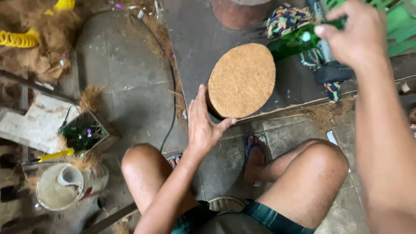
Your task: Smoothing the inner surface of a coconut shell bowl by rubbing it with a glass bottle.
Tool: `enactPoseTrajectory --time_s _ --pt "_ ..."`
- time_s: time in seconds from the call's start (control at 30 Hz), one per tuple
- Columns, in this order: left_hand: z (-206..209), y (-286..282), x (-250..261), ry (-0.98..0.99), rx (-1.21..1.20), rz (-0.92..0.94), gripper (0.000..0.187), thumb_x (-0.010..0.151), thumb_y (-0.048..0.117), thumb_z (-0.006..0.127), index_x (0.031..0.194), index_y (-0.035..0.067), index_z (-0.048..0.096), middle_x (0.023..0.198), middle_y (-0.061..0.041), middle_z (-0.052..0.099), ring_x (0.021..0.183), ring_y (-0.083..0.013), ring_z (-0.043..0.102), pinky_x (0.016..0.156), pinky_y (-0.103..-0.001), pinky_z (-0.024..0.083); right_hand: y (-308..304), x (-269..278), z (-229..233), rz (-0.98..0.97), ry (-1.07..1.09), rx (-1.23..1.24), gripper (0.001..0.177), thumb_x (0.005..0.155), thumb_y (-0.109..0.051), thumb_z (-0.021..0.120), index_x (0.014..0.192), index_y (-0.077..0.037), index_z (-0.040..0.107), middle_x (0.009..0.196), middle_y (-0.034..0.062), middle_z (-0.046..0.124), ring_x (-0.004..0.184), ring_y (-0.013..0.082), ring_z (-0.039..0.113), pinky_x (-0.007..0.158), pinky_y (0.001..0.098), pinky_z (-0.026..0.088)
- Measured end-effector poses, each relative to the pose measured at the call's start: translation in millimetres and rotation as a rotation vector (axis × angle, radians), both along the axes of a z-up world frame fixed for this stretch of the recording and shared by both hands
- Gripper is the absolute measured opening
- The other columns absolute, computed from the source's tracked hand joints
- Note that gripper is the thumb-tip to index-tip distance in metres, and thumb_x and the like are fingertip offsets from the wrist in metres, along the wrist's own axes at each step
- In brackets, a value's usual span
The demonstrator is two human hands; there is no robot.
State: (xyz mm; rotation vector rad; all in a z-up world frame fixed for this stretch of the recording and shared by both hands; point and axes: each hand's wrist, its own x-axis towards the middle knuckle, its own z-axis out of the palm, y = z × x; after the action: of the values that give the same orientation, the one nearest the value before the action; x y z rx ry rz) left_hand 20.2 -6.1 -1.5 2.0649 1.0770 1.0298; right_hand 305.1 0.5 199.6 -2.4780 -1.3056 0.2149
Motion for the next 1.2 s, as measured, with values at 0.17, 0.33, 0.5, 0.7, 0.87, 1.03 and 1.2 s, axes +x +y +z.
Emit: enactPoseTrajectory --time_s 0.17,0.33,0.5,0.7,0.87,1.03,1.2 --pt "-7 -21 18 -0.01 0.176 0.109 0.113 0.082 0.073 0.059 0.156 0.001 0.014 0.139 -0.025 0.051 0.125 -0.0351 0.054 0.105 -0.053 0.046 46 14 -5 0.071 -0.033 -0.055 0.035 0.108 -0.029 0.063 0.125 0.0 0.055 0.132 0.026 0.054 0.123 0.0457 0.049 0.102 0.0603 0.035" --pt "-11 -29 19 -0.012 0.07 -0.004 0.117 0.079 0.065 0.071 0.155 -0.004 0.014 0.124 -0.021 0.062 0.107 -0.0299 0.06 0.094 -0.053 0.046 60 17 -17 0.039 -0.073 -0.086 0.051 0.107 -0.048 0.059 0.133 -0.005 0.056 0.129 0.0176 0.061 0.111 0.0454 0.056 0.086 0.0611 0.04" --pt "-4 -13 12 -0.107 0.097 -0.054 0.097 0.085 0.062 0.063 0.149 -0.004 0.032 0.121 -0.017 0.058 0.105 -0.0232 0.056 0.092 -0.043 0.055 52 17 -31 0.368 0.22 0.334 0.014 0.099 0.001 0.063 0.106 -0.01 0.057 0.129 0.0096 0.059 0.126 0.0321 0.054 0.102 0.0495 0.04" --pt "16 13 9 -0.067 -0.101 -0.339 0.119 0.072 0.038 0.091 0.157 0.008 0.013 0.164 -0.024 0.017 0.154 -0.039 0.018 0.125 -0.052 0.022 50 32 -55 0.296 0.356 0.412 0.022 0.095 -0.001 0.072 0.106 -0.014 0.059 0.121 0.0045 0.064 0.117 0.0229 0.063 0.103 0.0426 0.048" --pt "22 23 10 0.0 -0.246 -0.381 0.132 0.066 0.03 0.096 0.157 0.006 0.003 0.164 -0.025 0.013 0.153 -0.0372 0.017 0.125 -0.045 0.016 18 36 -68 0.31 0.379 0.515 0.059 0.102 -0.008 0.073 0.145 -0.008 0.032 0.135 0.0213 0.053 0.132 0.0382 0.051 0.108 0.0487 0.041" --pt "42 23 11 -0.003 -0.345 -0.355 0.124 0.058 0.014 0.097 0.155 0.0 0.02 0.157 -0.029 0.028 0.145 -0.0463 0.028 0.119 -0.059 0.026 -59 -29 -105 -0.011 0.679 0.62 0.03 0.108 -0.034 0.045 0.118 -0.01 0.061 0.102 0.0032 0.059 0.095 0.0124 0.055 0.082 0.0224 0.046" --pt "39 19 8 -0.065 -0.198 -0.305 0.111 0.062 0.013 0.095 0.151 -0.001 0.029 0.153 -0.026 0.036 0.143 -0.0468 0.032 0.119 -0.058 0.029 -72 -82 -111 0.115 1.042 0.554 0.077 0.103 -0.054 0.029 0.154 0.004 0.022 0.159 0.0348 0.012 0.146 0.0551 0.012 0.118 0.0661 0.013"
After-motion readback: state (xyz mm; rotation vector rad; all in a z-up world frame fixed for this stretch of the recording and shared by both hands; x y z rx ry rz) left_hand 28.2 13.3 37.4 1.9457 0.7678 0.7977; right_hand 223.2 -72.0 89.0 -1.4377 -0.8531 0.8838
